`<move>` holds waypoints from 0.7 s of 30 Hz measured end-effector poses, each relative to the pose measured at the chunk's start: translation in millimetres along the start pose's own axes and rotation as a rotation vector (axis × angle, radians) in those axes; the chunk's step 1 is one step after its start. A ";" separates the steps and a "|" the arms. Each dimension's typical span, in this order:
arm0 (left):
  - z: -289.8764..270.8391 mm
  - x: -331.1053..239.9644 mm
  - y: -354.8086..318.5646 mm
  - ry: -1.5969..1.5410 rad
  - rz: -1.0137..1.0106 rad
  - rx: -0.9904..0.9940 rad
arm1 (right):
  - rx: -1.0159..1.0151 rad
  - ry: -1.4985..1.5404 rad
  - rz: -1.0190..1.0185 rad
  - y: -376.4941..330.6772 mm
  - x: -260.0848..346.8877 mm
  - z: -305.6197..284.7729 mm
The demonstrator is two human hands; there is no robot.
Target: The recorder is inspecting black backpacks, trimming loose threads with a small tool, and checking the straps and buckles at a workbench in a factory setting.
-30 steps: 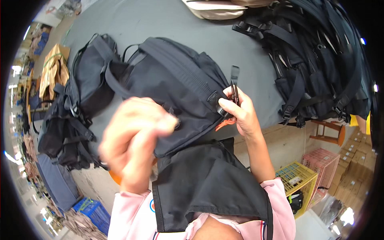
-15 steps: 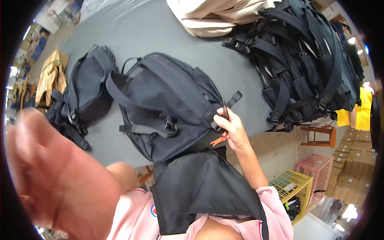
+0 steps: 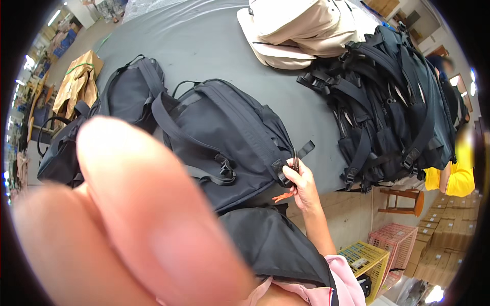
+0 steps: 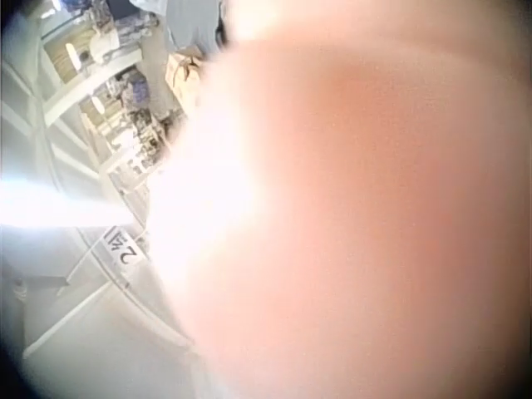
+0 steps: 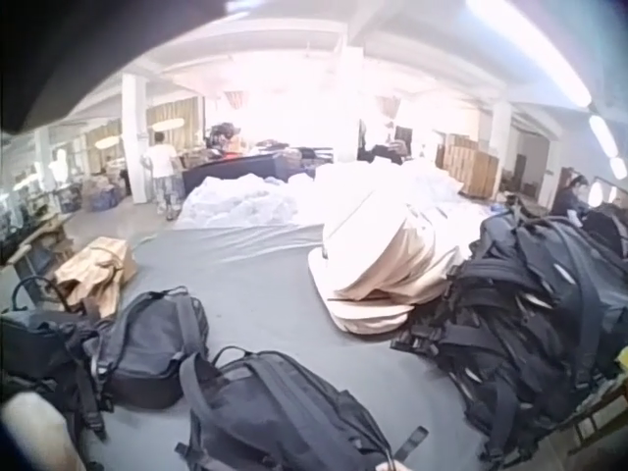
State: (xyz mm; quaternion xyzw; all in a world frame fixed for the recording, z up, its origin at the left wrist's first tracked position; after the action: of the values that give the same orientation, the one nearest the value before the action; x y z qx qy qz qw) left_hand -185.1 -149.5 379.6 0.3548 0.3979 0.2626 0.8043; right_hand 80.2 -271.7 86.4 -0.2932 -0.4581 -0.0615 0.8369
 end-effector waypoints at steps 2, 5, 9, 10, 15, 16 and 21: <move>-0.1 -0.7 0.2 0.014 -0.001 0.000 | -0.033 -0.005 -0.010 -0.9 2.0 -3.8; 0.9 0.9 9.4 0.034 0.000 0.047 | -0.143 0.019 -0.036 -2.2 10.0 -3.5; 2.8 4.5 28.3 0.022 0.009 0.113 | -0.081 -0.015 -0.027 -7.3 3.1 -12.6; 5.9 7.4 28.0 0.011 0.004 0.116 | -0.058 -0.006 -0.015 -5.5 2.7 -11.8; 19.4 24.9 20.1 -0.066 -0.039 0.100 | -0.068 0.001 -0.022 -1.7 -1.2 -11.9; 21.9 26.1 15.2 -0.073 -0.055 0.087 | -0.059 -0.015 -0.014 -3.3 -1.4 -10.4; 25.9 33.0 10.7 -0.129 -0.081 0.047 | -0.044 -0.020 0.001 -1.4 -4.8 -3.2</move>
State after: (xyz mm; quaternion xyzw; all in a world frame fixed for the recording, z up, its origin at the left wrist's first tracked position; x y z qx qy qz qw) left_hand -147.2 -129.0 384.2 0.3736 0.3654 0.1971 0.8295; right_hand 79.3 -275.4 81.9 -0.3124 -0.4647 -0.0681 0.8257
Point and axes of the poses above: each hand's wrist, its own y-axis towards the middle knuckle, its own z-axis out of the palm, x = y × z, the point moved 8 cm from there along y, towards the middle knuckle, and after that the axes turned 10 degrees about y, right-handed, at the moved point
